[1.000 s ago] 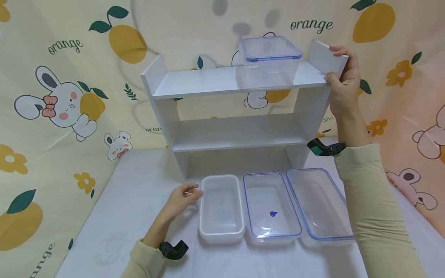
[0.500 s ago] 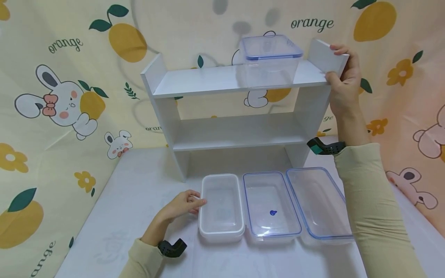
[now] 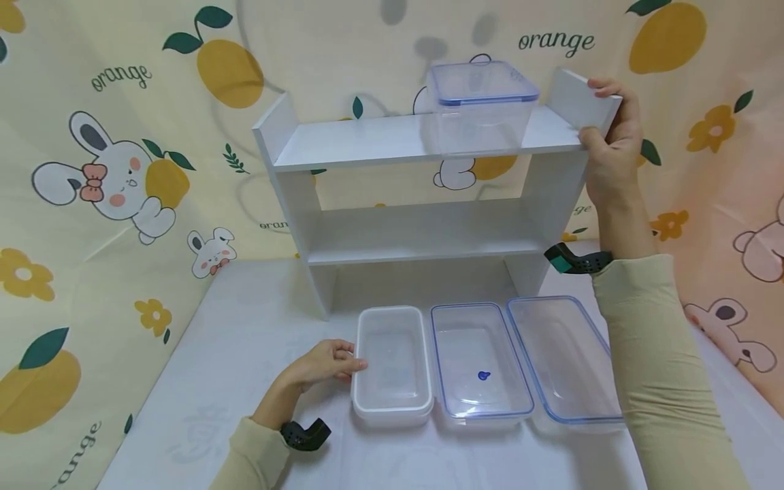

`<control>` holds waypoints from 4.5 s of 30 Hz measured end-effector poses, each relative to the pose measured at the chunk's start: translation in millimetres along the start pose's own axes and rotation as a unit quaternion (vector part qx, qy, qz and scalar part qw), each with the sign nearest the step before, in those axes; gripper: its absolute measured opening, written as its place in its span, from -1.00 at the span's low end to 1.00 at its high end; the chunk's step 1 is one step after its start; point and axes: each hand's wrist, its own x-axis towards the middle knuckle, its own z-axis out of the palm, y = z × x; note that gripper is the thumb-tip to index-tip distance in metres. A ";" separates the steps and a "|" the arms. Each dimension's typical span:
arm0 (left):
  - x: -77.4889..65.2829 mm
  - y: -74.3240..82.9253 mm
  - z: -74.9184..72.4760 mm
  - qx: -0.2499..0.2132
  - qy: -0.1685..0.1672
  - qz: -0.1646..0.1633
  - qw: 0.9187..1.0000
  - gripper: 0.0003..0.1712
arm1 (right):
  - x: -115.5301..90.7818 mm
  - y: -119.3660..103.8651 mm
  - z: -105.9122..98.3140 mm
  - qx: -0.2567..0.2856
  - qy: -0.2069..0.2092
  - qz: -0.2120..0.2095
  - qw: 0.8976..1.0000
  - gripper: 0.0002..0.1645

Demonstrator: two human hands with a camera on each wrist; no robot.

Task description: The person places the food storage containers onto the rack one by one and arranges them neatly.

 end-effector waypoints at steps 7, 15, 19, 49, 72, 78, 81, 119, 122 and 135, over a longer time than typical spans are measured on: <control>3.7 -5.6 -3.6 -0.051 -0.050 -0.002 0.997 -0.35 | -0.7 1.3 -3.7 -0.013 -0.008 -0.019 1.000 -0.47; 7.2 -13.7 -4.7 -0.121 -0.103 0.006 0.987 -0.45 | -0.4 1.1 -4.2 -0.009 -0.005 -0.008 1.000 -0.46; 7.2 -14.1 -4.5 -0.138 -0.102 0.003 0.985 -0.55 | 0.5 0.1 -3.4 -0.001 0.000 0.001 1.000 -0.45; 3.3 -0.4 -11.3 -0.163 -0.052 0.032 0.985 -0.61 | 0.1 -0.9 -2.3 0.013 0.001 0.001 1.000 -0.46; -18.0 24.5 -17.8 -0.156 -0.002 0.070 0.985 -0.66 | 0.6 -0.1 -1.5 0.006 0.001 0.003 1.000 -0.46; -21.7 30.4 -18.3 -0.155 0.003 0.073 0.985 -0.59 | 0.1 -1.3 -1.2 0.002 0.001 0.005 1.000 -0.45; -23.1 32.9 -18.4 -0.160 0.006 0.075 0.984 -0.49 | 0.1 -0.8 -2.0 -0.003 0.000 0.002 1.000 -0.45; -52.3 81.1 -31.2 -0.164 0.017 0.131 0.978 -0.85 | -1.3 -1.6 -3.3 0.012 -0.007 -0.006 1.000 -0.46; -55.1 86.2 -32.7 -0.162 0.019 0.138 0.977 -0.87 | -1.8 -0.9 -4.1 0.006 -0.014 -0.010 1.000 -0.46; -57.1 101.6 -36.1 -0.159 0.026 0.161 0.974 -0.84 | -2.0 2.2 -3.5 -0.001 -0.032 -0.029 0.999 -0.44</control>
